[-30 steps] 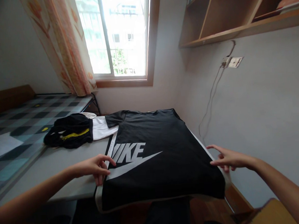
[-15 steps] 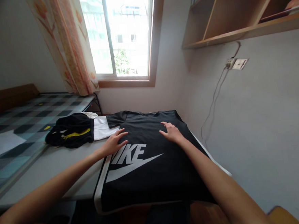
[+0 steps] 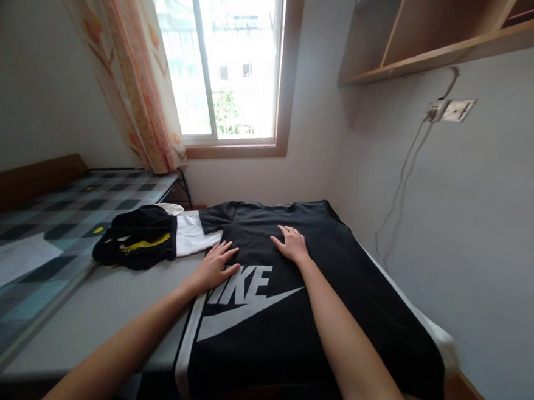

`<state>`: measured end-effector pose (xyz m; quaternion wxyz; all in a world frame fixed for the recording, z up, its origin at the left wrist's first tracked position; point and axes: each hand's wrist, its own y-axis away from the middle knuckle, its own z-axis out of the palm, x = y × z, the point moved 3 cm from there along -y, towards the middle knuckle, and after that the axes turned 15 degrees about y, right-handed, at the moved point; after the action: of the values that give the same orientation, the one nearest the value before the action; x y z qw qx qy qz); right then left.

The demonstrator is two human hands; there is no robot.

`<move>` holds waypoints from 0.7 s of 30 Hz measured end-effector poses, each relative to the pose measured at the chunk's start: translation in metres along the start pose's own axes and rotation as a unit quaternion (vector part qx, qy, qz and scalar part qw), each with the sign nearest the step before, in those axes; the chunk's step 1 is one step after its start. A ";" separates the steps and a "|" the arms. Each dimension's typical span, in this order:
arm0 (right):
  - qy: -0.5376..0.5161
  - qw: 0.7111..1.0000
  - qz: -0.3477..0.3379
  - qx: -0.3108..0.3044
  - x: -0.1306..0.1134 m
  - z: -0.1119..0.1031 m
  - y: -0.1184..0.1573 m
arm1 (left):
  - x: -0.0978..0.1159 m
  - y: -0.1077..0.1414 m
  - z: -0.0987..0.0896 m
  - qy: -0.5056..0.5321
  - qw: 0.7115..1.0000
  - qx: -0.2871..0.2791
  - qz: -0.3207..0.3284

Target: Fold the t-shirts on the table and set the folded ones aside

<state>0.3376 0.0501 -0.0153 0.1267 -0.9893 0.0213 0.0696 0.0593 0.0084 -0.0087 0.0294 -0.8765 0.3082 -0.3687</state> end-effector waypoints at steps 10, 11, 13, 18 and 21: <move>-0.156 0.983 -0.019 0.090 0.023 0.005 -0.007 | -0.019 -0.006 -0.048 0.209 0.953 0.219 0.019; -0.152 0.984 -0.018 0.088 0.023 0.006 -0.007 | -0.023 -0.005 -0.058 0.192 0.948 0.253 0.013; -0.141 0.987 -0.016 0.082 0.022 0.007 -0.007 | -0.034 -0.005 -0.077 0.130 0.948 0.291 -0.002; -0.096 0.994 -0.005 0.052 0.018 0.007 -0.007 | -0.075 -0.001 -0.129 -0.103 0.951 0.255 -0.139; -0.057 0.998 0.005 0.027 0.014 0.005 -0.005 | -0.104 0.010 -0.165 -0.211 0.914 0.233 -0.258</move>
<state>0.3514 0.0562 -0.0213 0.1545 -0.9797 0.0212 0.1263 -0.1111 0.0872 0.0429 0.2008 -0.9512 -0.0368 -0.2316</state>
